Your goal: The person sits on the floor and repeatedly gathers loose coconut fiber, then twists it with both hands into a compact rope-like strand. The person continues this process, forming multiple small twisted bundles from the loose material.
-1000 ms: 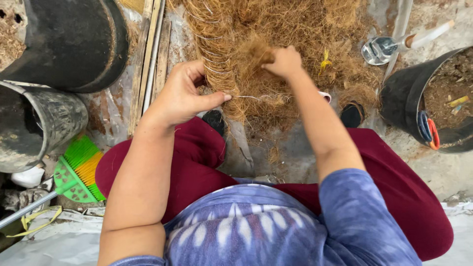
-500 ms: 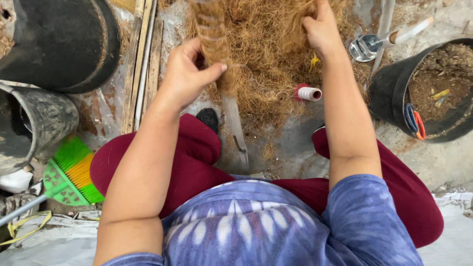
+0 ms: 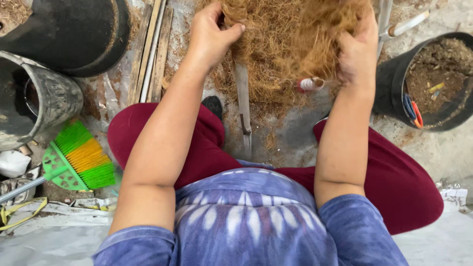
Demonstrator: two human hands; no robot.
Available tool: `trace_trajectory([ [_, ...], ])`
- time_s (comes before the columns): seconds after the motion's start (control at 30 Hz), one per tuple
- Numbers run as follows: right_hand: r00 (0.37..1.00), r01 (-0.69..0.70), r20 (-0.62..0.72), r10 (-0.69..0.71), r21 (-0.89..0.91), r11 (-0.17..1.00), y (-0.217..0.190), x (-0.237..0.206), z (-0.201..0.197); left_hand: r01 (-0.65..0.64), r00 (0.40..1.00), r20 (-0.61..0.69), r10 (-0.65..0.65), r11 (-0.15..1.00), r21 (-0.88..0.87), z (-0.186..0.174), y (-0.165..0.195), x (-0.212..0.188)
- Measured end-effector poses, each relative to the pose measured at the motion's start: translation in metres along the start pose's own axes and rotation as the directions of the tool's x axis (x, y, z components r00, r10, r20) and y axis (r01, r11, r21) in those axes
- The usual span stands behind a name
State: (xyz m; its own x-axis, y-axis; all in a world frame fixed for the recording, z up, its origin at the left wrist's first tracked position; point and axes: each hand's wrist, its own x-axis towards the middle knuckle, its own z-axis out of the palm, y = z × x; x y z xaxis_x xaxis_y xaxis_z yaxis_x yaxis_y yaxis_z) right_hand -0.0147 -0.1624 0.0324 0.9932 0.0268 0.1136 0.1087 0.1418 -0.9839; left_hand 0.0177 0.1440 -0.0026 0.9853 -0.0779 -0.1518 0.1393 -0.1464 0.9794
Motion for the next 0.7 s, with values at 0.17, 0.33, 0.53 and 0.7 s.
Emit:
trace_trajectory([
  [0.17,0.989,-0.125,0.061,0.132,-0.101,0.987,-0.016,-0.026,0.008,-0.137,0.991,-0.002,0.137,0.988,-0.068,0.001,-0.008,0.011],
  [0.33,0.826,-0.549,-0.128,0.549,-0.404,0.732,0.016,-0.041,0.023,-0.142,0.989,-0.040,0.140,0.988,-0.057,0.007,-0.013,0.013],
  [0.53,0.943,-0.325,-0.096,0.319,-0.060,0.944,0.080,-0.052,0.078,-0.209,0.978,-0.043,0.205,0.972,-0.109,0.010,-0.010,0.013],
  [0.7,0.968,-0.236,-0.088,0.236,0.002,0.972,0.090,-0.056,0.104,-0.308,0.949,-0.019,0.314,0.913,-0.267,0.009,-0.005,0.006],
])
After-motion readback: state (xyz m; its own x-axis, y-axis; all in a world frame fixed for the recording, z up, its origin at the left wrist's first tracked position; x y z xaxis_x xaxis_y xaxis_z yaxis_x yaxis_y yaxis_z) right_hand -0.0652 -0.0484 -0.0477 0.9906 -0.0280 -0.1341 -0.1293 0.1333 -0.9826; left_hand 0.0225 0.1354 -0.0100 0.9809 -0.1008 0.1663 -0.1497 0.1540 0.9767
